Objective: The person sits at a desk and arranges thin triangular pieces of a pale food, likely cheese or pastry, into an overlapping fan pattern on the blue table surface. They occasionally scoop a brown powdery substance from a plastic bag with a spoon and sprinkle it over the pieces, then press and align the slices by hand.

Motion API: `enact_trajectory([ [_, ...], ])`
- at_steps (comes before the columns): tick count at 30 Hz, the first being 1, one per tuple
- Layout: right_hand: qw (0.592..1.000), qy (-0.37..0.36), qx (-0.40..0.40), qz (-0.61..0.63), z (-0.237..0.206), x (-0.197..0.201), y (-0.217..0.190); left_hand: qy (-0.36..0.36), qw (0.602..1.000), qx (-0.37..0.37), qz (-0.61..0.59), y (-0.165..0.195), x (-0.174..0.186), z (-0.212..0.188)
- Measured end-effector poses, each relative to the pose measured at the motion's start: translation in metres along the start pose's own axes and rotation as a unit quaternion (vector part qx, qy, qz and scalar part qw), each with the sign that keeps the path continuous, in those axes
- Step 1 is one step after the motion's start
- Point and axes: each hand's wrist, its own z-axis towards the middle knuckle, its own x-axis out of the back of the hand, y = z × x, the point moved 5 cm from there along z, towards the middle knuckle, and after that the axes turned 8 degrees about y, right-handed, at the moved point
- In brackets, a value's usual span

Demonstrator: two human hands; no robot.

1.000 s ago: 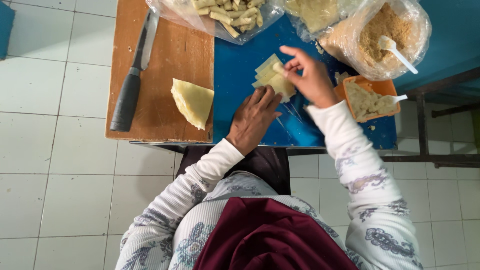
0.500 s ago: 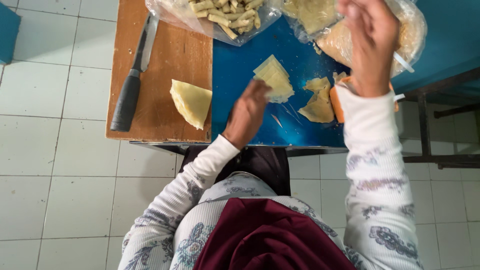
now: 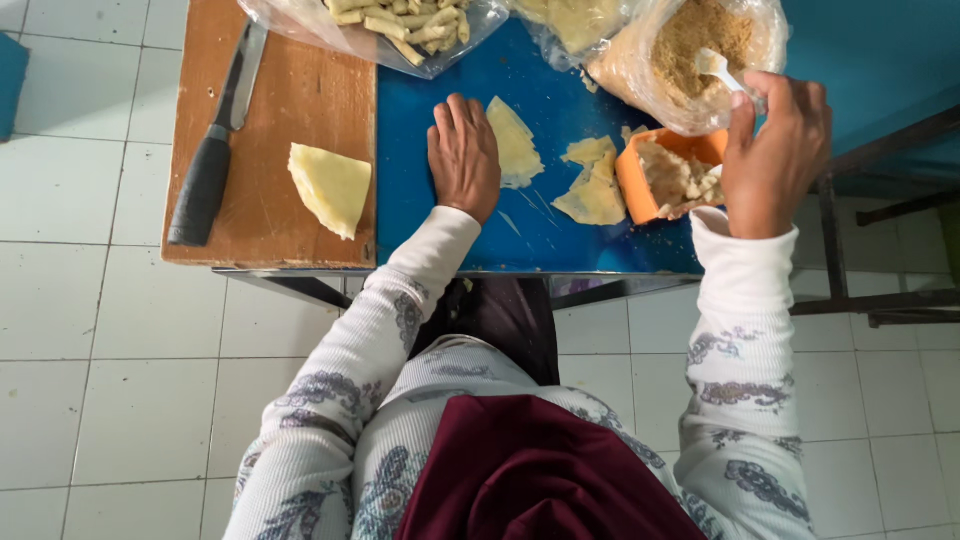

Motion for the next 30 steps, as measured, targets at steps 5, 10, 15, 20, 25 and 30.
enact_trajectory([
  [5,0.993,-0.047,-0.09,0.056,-0.006,-0.022,0.022,0.022,0.998,-0.055,-0.009,0.008,0.002,-0.002],
  [10,0.999,-0.023,-0.04,-0.015,-0.007,-0.027,0.03,-0.053,0.992,-0.026,-0.112,0.006,-0.003,0.004],
  [15,0.994,-0.018,-0.107,0.03,-0.016,-0.017,0.029,-0.067,0.965,0.003,-0.253,0.025,0.005,0.016],
  [20,0.976,-0.017,-0.155,0.15,-0.019,-0.015,0.022,-0.045,0.91,0.039,-0.41,0.034,0.018,-0.001],
  [25,0.932,-0.034,-0.263,0.248,-0.023,-0.026,0.035,-0.035,0.873,0.056,-0.484,0.003,0.022,-0.03],
  [30,0.929,-0.001,-0.264,0.259,-0.027,-0.023,0.043,-0.12,0.94,0.051,-0.314,-0.023,0.024,-0.054],
])
